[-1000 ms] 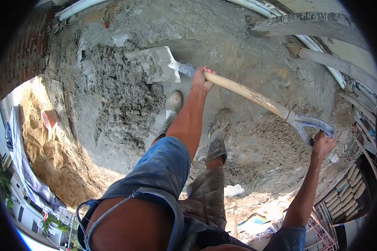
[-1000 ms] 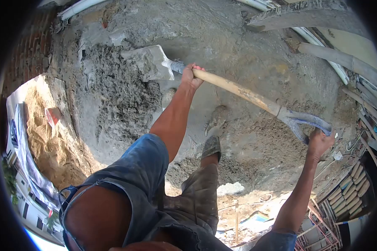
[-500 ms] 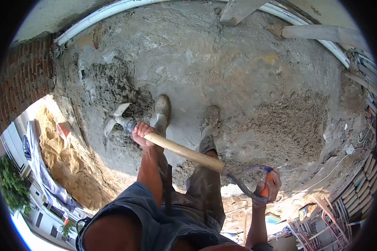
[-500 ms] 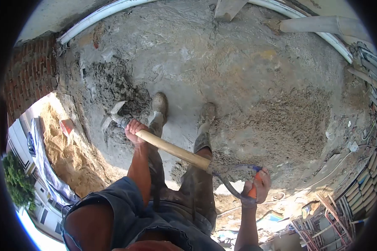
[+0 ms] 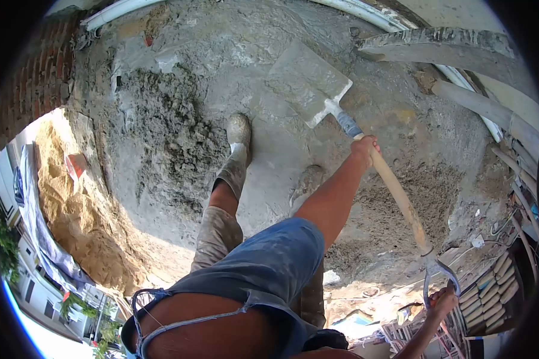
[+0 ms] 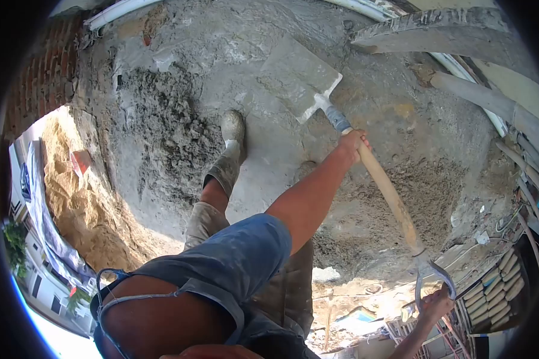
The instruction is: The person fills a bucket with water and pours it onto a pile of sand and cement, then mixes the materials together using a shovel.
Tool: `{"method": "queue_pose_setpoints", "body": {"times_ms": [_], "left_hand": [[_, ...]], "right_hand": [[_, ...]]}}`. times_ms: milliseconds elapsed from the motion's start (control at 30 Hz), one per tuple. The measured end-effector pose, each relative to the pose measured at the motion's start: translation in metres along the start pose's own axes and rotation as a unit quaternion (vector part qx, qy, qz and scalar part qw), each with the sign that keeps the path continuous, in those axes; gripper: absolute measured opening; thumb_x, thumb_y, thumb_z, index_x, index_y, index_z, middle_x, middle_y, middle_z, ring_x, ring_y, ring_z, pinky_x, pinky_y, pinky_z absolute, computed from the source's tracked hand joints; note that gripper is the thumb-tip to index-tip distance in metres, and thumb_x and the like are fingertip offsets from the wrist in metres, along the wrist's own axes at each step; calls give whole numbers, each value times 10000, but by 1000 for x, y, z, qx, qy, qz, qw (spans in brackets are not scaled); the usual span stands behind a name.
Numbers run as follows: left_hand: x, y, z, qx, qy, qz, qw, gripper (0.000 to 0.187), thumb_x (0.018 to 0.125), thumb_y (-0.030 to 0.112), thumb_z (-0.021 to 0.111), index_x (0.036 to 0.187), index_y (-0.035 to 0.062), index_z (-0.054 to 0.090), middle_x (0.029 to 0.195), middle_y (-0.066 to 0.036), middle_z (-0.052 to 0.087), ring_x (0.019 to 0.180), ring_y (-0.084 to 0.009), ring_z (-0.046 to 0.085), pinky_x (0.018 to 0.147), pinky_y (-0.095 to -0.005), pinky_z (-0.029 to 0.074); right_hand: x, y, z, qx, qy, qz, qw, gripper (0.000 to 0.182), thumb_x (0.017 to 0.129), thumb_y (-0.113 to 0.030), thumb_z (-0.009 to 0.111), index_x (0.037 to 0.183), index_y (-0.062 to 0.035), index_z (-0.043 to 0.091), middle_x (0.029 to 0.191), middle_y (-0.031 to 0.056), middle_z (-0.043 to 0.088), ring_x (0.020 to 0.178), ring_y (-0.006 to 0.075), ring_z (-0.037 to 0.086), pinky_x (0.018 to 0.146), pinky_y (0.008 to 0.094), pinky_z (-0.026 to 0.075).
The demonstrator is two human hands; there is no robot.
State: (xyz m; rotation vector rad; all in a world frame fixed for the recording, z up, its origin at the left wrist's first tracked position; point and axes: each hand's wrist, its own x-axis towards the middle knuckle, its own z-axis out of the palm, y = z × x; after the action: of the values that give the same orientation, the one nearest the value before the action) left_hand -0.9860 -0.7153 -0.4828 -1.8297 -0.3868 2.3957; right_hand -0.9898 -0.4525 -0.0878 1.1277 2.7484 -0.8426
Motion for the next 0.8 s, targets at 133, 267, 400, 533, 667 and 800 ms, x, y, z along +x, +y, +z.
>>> {"method": "queue_pose_setpoints", "body": {"times_ms": [133,267,400,533,667,800], "left_hand": [[-2,93,22,-64,-3,-3,998,118,797,49,556,722,57,465,619,-50,448,495,-180,454,478,-372,439],[-10,252,-28,-156,-65,50,984,131,832,53,514,737,78,428,609,-34,396,521,-164,424,544,-371,447],[-36,373,-72,-215,-102,117,964,131,862,73,460,740,85,414,608,-28,385,541,-160,422,604,-363,453],[-71,402,-60,-292,-105,160,937,112,863,102,476,762,99,428,632,-13,398,565,-145,424,629,-351,445],[-98,412,-73,-355,-137,181,907,167,861,100,474,703,101,419,587,10,388,528,-131,414,613,-329,434],[-135,400,-117,-374,-179,236,879,182,824,95,480,660,115,405,557,16,383,509,-127,414,602,-324,424]], "right_hand": [[-4,-94,83,-118,-28,-102,987,417,816,-256,606,497,-140,364,396,-18,315,290,103,347,284,251,259],[-60,-173,207,-137,-118,-219,959,390,805,-233,611,513,-129,376,417,-11,341,298,102,347,293,251,274],[-144,-248,316,-177,-137,-353,908,331,804,-230,604,554,-102,429,451,-3,372,325,103,369,326,255,295],[-172,-318,342,-143,-177,-399,888,306,796,-219,603,564,-101,441,460,-1,390,335,99,371,336,253,296],[-180,-317,338,-100,-221,-463,853,209,800,-161,595,641,-75,489,480,0,420,353,82,376,340,241,297],[-177,-271,324,-3,-281,-516,809,205,820,-111,589,659,-70,468,540,-8,444,429,73,410,396,227,329]]}}
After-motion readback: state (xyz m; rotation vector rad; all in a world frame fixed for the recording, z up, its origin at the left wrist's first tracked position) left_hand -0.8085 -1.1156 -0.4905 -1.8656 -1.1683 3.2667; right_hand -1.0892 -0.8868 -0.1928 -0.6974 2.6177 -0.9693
